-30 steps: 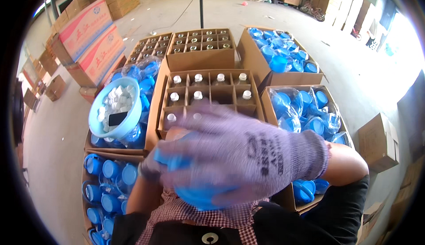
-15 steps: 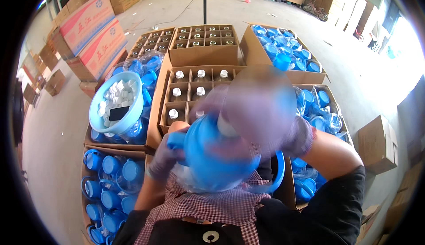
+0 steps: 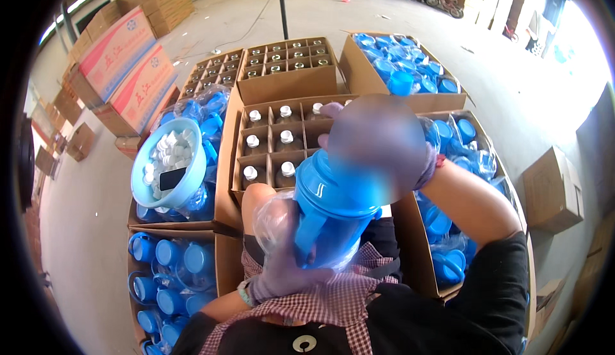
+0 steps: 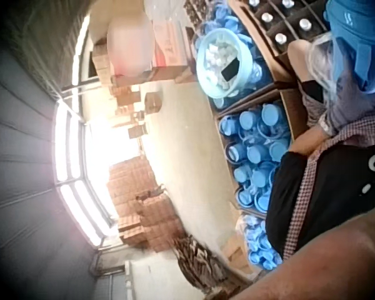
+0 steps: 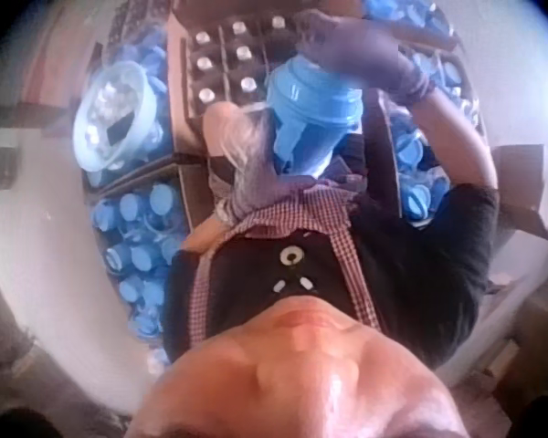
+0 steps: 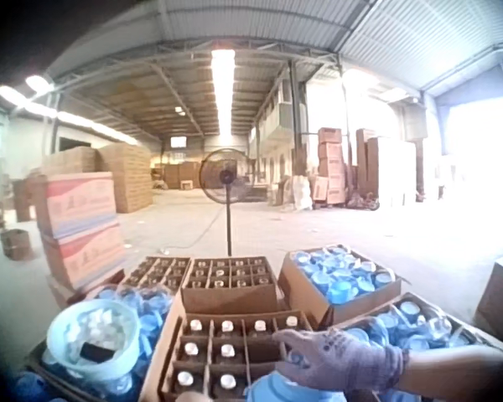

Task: The person assembles insulated flasks by inserting shiny metal liners into blue plastic housings, fitting lids, and packing the finished items into cardboard boxes.

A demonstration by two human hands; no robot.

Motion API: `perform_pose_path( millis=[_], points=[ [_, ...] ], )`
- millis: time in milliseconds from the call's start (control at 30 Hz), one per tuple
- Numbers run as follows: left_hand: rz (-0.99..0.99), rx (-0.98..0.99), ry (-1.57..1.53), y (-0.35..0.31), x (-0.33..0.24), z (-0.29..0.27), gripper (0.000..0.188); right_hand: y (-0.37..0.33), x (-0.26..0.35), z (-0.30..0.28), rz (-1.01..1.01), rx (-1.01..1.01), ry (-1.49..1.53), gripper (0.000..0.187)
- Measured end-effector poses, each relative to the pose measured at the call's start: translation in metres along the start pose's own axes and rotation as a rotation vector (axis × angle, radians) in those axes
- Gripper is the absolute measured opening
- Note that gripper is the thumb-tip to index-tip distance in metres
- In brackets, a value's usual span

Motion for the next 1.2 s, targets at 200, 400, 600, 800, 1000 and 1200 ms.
perform_pose_path(
  millis=[200, 400, 600, 800, 1000, 1200],
  points=[
    [-0.39, 0.539, -0.922, 0.053, 0.05, -0.063, 0.119, 0.04, 0.062, -0.041, -0.25, 0.097, 0.496, 0.09],
    [-0.162, -0.054, -0.217, -0.007, 0.032, -0.022, 0.108, 0.002, 0.022, -0.018, 0.238, 0.054, 0.133, 0.083],
    [-0.372, 0.575, -0.782, 0.044, 0.059, -0.058, 0.12, 0.04, 0.067, -0.049, -0.168, -0.066, 0.406, 0.083],
    [0.168, -0.056, 0.346, 0.007, 0.0, -0.004, 0.107, 0.001, 0.005, 0.004, 0.317, -0.122, 0.257, 0.058],
    [-0.45, 0.456, -0.709, 0.037, 0.041, -0.052, 0.123, 0.024, 0.062, -0.048, 0.006, -0.013, 0.347, 0.097],
    [-0.344, 0.267, -0.393, 0.025, 0.05, -0.047, 0.12, 0.007, 0.049, -0.018, 0.072, -0.127, 0.72, 0.115]
  ],
)
Point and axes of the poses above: each hand's wrist, its own y-axis towards the middle knuckle, its own z-axis out of the palm, x = y × z, the point moved 2 cm from there along y, towards the middle knuckle, and after that the axes turned 10 degrees about -x, right-handed, at the moved point
